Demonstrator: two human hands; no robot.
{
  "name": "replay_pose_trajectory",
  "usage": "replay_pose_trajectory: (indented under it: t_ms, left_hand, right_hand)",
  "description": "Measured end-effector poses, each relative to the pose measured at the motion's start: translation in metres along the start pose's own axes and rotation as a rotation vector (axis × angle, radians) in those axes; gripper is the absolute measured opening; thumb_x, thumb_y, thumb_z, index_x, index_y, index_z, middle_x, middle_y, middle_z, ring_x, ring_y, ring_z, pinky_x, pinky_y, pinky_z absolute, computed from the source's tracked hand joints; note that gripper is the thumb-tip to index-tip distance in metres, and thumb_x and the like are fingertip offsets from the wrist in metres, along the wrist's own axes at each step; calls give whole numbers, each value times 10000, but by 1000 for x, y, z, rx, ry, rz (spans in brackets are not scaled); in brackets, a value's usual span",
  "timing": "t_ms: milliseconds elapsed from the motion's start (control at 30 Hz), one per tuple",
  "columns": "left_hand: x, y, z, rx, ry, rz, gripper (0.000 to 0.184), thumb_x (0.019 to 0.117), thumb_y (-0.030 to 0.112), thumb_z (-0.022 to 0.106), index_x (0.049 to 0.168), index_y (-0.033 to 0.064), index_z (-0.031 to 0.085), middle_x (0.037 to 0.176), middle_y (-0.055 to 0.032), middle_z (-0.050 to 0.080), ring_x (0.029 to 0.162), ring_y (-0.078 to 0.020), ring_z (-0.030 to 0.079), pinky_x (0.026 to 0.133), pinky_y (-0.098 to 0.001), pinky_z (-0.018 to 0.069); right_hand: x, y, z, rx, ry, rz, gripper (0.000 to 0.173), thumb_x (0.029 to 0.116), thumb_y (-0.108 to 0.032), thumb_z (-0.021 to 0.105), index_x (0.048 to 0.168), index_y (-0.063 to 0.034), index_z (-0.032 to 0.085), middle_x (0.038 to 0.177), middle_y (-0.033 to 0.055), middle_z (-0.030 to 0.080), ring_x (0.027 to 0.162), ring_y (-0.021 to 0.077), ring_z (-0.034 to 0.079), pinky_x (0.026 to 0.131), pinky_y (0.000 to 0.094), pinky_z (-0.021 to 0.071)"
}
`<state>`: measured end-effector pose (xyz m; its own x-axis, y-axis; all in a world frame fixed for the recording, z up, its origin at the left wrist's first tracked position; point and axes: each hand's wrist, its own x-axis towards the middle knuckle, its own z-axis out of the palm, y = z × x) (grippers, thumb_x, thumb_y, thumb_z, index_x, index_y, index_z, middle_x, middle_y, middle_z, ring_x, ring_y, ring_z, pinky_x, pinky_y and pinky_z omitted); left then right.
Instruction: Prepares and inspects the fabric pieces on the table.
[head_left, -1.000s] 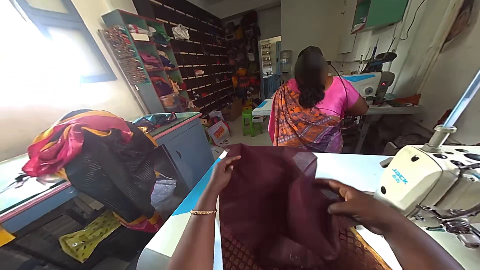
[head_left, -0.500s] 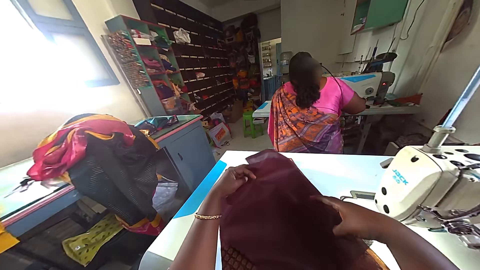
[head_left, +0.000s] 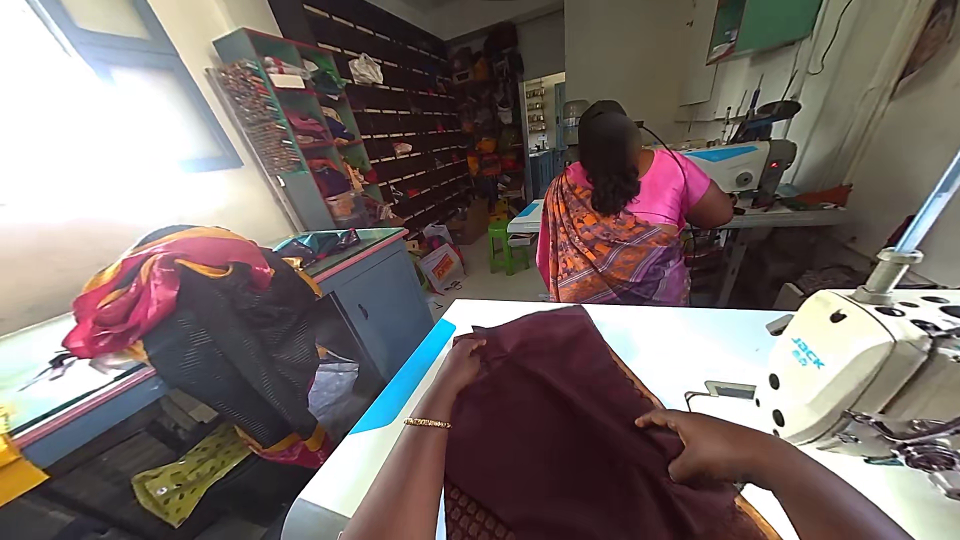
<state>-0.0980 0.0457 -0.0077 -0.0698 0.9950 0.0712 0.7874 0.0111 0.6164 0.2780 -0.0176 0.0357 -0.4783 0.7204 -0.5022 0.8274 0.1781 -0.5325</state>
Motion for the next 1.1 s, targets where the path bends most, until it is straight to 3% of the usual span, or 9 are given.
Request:
replay_pose_trajectory:
  t_ms: [100, 167, 233, 400, 567, 633, 733, 867, 1100]
  left_hand:
    - [-1, 2, -3, -44, 14, 24, 391, 1087, 215, 523, 1406, -1, 590, 1473, -205, 555, 1397, -332, 503, 1178, -503, 366]
    - [0, -6, -6, 29, 2, 46, 465, 966, 135, 719, 1394, -1, 598, 1482, -239, 526, 1417, -375, 463, 1186, -523, 353]
    - [0, -9, -10, 84, 8, -12, 461, 902, 55, 771, 1340, 7, 638, 1449, -248, 548, 1385, -395, 490, 1161, -545, 378]
    - [-2, -10, -12, 94, 34, -108, 217, 960, -7, 659, 1164, 17, 728, 1258, -225, 667, 1202, -379, 621, 1050, -548, 472]
    - [-8, -2, -10, 59, 4, 157, 475, 950, -143, 518, 1397, -2, 600, 1540, -174, 503, 1453, -314, 451, 1211, -466, 339]
    - [-10, 1, -10, 8, 56, 145, 483, 934, -134, 557, 1402, -20, 587, 1528, -192, 505, 1431, -325, 470, 1188, -474, 369]
    - [-10, -7, -16, -4, -76, -1, 437, 970, -43, 610, 1405, -35, 567, 1512, -224, 502, 1396, -373, 491, 1153, -522, 389]
    - [-7, -21, -27, -84, -164, 24, 501, 955, -14, 661, 1442, 27, 552, 1490, -207, 532, 1225, -358, 613, 1026, -518, 485]
    - [-8, -20, -28, -87, -244, -29, 476, 965, 11, 669, 1427, 2, 556, 1355, -285, 586, 1192, -369, 605, 1051, -512, 458]
  right_hand:
    - [0, 1, -2, -4, -6, 31, 728, 901, -44, 728, 1546, -51, 390, 1488, 257, 483, 1369, 387, 481, 1092, 561, 397]
    - [1, 3, -3, 18, -4, 49, 726, 901, -43, 723, 1545, -57, 388, 1458, 270, 500, 1335, 393, 504, 1065, 559, 415]
    - [4, 6, -3, 43, -9, 61, 714, 906, -50, 714, 1540, -75, 388, 1440, 271, 506, 1303, 391, 522, 1034, 558, 435]
    - [5, 9, -3, 35, -13, 56, 716, 911, -66, 717, 1543, -107, 383, 1446, 266, 504, 1302, 397, 525, 1031, 570, 435]
    - [1, 9, -5, 13, -28, -99, 758, 874, 26, 709, 1547, -153, 411, 1552, 177, 448, 1404, 349, 457, 1095, 561, 399]
    - [0, 8, -5, -5, -39, -98, 715, 873, 25, 710, 1523, -116, 447, 1537, 182, 465, 1401, 341, 461, 1102, 550, 394]
    - [-4, 9, -8, -29, -29, -55, 659, 894, 35, 699, 1500, -73, 466, 1476, 223, 510, 1334, 362, 520, 1068, 541, 429]
    - [-15, 13, -16, -3, 29, 6, 644, 912, 48, 671, 1503, -115, 470, 1392, 229, 555, 1187, 355, 599, 962, 524, 501]
    - [-10, 12, -10, -68, -54, 123, 671, 925, 39, 677, 1527, -75, 403, 1361, 246, 554, 1167, 352, 601, 955, 512, 506]
